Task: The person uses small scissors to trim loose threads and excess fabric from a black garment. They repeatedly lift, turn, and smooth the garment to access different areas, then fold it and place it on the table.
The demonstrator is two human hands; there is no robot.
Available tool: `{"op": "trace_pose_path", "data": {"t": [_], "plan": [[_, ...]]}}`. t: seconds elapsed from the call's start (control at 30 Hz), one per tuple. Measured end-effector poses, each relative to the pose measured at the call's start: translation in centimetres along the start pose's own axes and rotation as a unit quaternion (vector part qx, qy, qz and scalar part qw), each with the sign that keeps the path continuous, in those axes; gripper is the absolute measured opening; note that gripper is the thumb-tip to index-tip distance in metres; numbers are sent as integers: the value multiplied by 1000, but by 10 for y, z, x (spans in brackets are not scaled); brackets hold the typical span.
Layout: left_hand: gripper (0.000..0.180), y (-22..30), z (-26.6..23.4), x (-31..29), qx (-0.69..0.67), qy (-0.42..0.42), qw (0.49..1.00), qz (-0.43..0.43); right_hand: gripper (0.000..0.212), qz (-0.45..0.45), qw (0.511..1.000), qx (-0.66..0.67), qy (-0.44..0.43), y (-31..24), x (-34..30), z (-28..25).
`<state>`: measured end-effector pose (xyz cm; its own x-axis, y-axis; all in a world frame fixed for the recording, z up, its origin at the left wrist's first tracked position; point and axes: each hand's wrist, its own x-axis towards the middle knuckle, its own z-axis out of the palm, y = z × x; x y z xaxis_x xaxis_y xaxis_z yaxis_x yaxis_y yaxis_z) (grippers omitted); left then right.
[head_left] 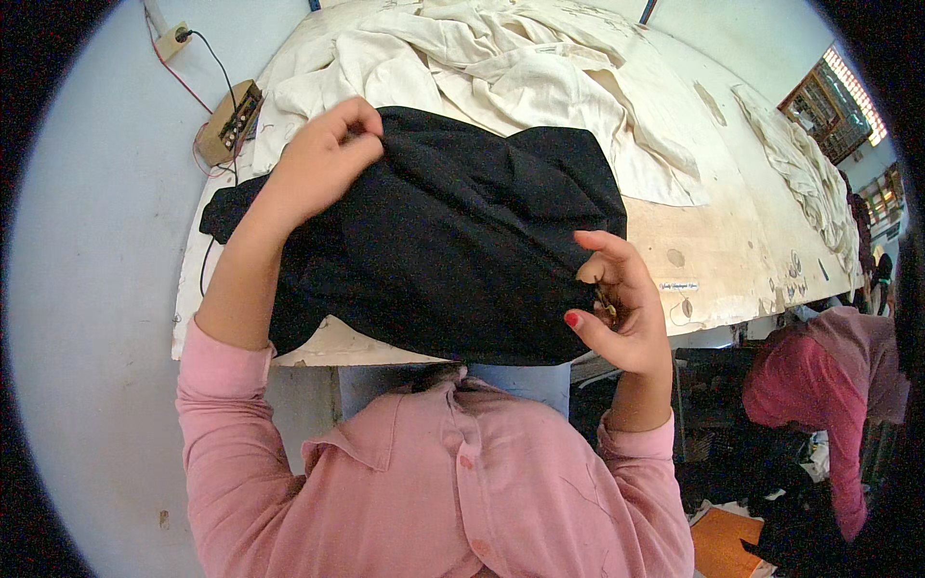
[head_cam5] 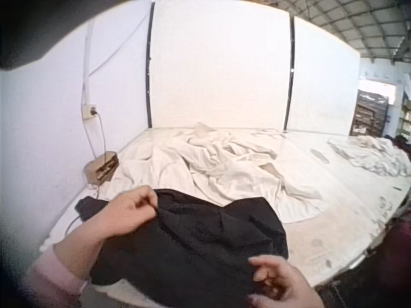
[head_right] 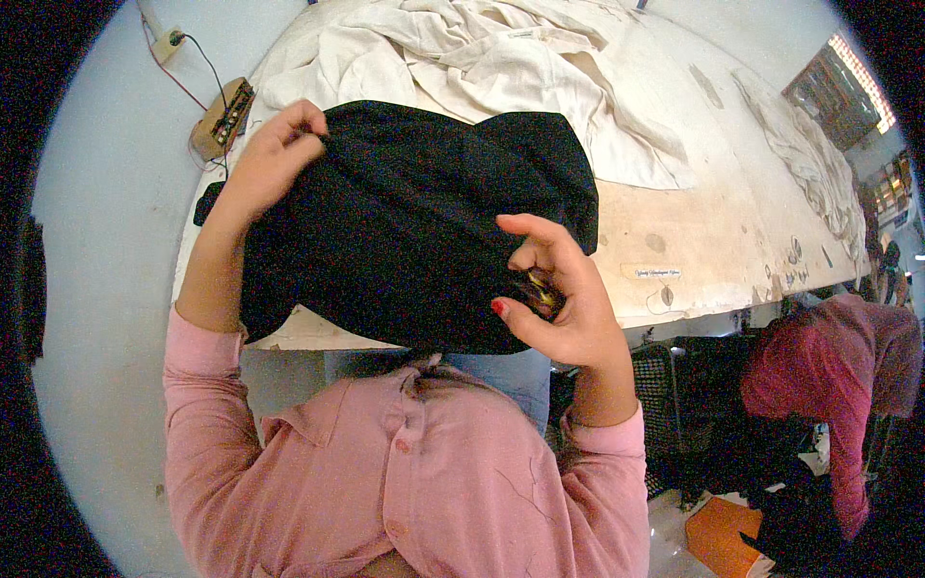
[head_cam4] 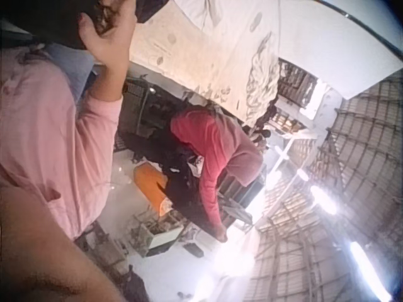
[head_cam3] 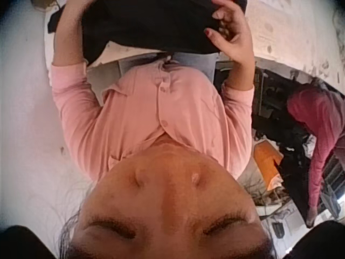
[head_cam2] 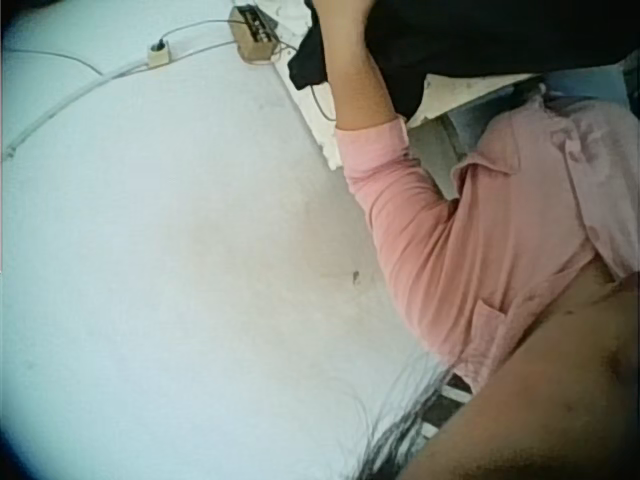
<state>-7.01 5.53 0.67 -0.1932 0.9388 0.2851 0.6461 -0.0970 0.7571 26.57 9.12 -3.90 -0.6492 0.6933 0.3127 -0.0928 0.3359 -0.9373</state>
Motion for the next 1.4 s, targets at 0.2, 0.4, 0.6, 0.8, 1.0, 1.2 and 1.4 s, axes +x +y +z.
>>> {"op": "trace_pose_path", "data": {"t": [0.2,0.4,0.6,0.8,1.0,1.2,1.4], "plan": [[11,-7,-10,16,111,106,988,36,19,-143,964,-214,-69,4,12,-4],[14,-11,-6,16,147,147,978,23,21,-118,965,-230,-37,-10,1,-2],[13,-16,-17,12,78,79,992,-59,24,-205,943,-261,-19,5,4,-6],[13,-33,-22,13,50,48,990,-125,39,-46,992,-44,107,12,8,13],[14,-44,-22,11,14,13,985,-171,46,-48,991,-24,123,20,6,13],[24,-28,-10,-4,-40,-41,982,-178,46,-33,907,-350,230,38,46,-24],[23,36,47,-33,-77,-411,908,-15,58,156,913,-369,84,114,85,-46]]}}
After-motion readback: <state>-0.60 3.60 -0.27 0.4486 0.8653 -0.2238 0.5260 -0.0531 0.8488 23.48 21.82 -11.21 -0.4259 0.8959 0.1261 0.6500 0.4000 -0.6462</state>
